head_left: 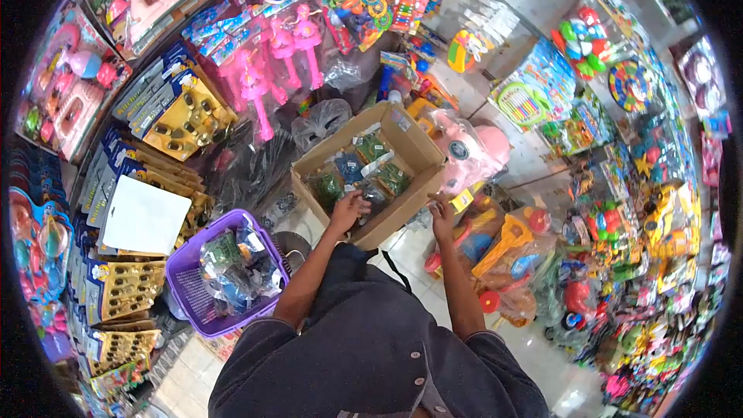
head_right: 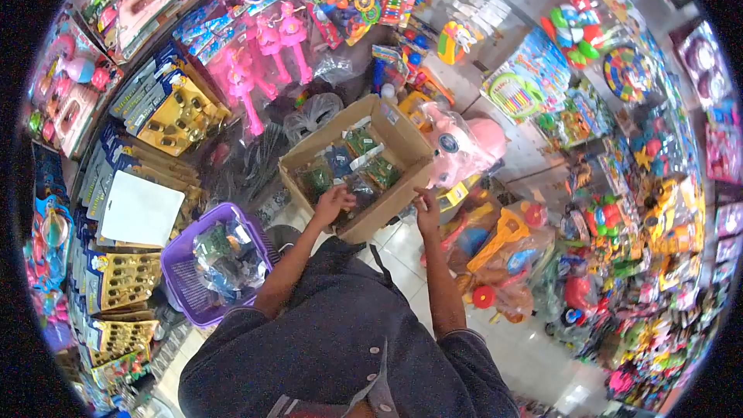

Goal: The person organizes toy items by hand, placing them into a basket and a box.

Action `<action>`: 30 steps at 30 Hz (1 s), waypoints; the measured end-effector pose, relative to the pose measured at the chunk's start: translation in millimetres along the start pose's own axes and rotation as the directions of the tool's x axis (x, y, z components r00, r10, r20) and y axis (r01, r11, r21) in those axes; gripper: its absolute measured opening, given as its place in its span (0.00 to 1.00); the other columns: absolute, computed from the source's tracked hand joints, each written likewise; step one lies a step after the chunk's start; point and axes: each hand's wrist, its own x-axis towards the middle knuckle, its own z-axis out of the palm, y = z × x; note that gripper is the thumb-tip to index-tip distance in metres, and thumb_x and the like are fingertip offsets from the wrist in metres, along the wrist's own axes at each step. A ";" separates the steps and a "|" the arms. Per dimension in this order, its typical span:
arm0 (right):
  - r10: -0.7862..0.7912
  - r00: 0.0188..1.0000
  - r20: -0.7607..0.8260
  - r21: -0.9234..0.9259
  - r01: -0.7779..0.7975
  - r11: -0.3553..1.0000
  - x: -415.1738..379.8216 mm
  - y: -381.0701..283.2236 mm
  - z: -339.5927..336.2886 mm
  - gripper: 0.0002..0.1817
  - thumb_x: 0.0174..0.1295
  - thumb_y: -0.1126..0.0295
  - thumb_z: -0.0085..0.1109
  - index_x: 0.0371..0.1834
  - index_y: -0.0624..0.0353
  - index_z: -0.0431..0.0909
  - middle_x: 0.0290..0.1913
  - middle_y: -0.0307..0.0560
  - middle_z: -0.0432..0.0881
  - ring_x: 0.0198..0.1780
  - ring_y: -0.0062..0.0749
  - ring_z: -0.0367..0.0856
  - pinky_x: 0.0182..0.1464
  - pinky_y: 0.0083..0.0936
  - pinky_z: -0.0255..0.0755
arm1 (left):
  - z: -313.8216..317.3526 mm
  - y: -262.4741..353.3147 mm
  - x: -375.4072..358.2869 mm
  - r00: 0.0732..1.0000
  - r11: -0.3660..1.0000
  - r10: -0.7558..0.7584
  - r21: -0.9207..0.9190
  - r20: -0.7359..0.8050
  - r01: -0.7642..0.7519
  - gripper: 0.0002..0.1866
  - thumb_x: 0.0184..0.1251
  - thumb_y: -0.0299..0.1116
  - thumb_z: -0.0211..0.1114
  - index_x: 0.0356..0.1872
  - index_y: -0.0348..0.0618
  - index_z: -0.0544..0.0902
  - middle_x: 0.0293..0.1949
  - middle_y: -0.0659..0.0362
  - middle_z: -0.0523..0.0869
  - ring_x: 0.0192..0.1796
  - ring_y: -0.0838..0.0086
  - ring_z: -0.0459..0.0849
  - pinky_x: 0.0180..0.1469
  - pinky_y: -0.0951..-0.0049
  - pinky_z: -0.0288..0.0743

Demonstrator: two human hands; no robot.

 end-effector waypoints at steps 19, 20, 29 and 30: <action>0.628 0.756 0.186 0.153 -0.653 0.741 -488.1 69.0 77.2 0.25 0.64 0.67 0.55 0.66 0.52 0.73 0.54 0.43 0.84 0.53 0.34 0.81 0.55 0.38 0.73 | -26.9 -90.0 -357.8 0.851 0.751 -0.254 0.648 0.459 -0.125 0.21 0.73 0.49 0.58 0.53 0.41 0.81 0.46 0.48 0.87 0.51 0.55 0.85 0.53 0.60 0.77; 0.627 0.741 0.239 0.150 -0.666 0.730 -491.1 63.4 77.1 0.25 0.64 0.66 0.55 0.66 0.51 0.73 0.54 0.42 0.83 0.54 0.33 0.81 0.55 0.38 0.73 | -27.6 -73.3 -364.3 0.860 0.751 -0.271 0.654 0.432 -0.092 0.21 0.73 0.48 0.58 0.53 0.41 0.81 0.46 0.48 0.87 0.50 0.55 0.85 0.53 0.60 0.77; 0.475 0.732 0.487 0.045 -0.565 0.824 -456.3 -22.6 122.7 0.22 0.67 0.68 0.51 0.65 0.51 0.74 0.56 0.40 0.83 0.55 0.30 0.81 0.55 0.32 0.73 | -64.6 -42.2 -414.9 0.834 0.836 -0.379 0.536 0.401 0.122 0.25 0.76 0.50 0.56 0.59 0.37 0.78 0.52 0.48 0.86 0.55 0.61 0.84 0.59 0.65 0.75; 0.451 0.744 0.494 0.083 -0.557 0.827 -448.9 -27.8 126.4 0.21 0.70 0.67 0.52 0.65 0.52 0.73 0.57 0.41 0.83 0.55 0.29 0.81 0.56 0.33 0.73 | -77.1 -49.8 -411.8 0.788 0.875 -0.400 0.450 0.468 0.177 0.28 0.78 0.52 0.53 0.63 0.37 0.75 0.55 0.51 0.85 0.58 0.64 0.82 0.62 0.67 0.72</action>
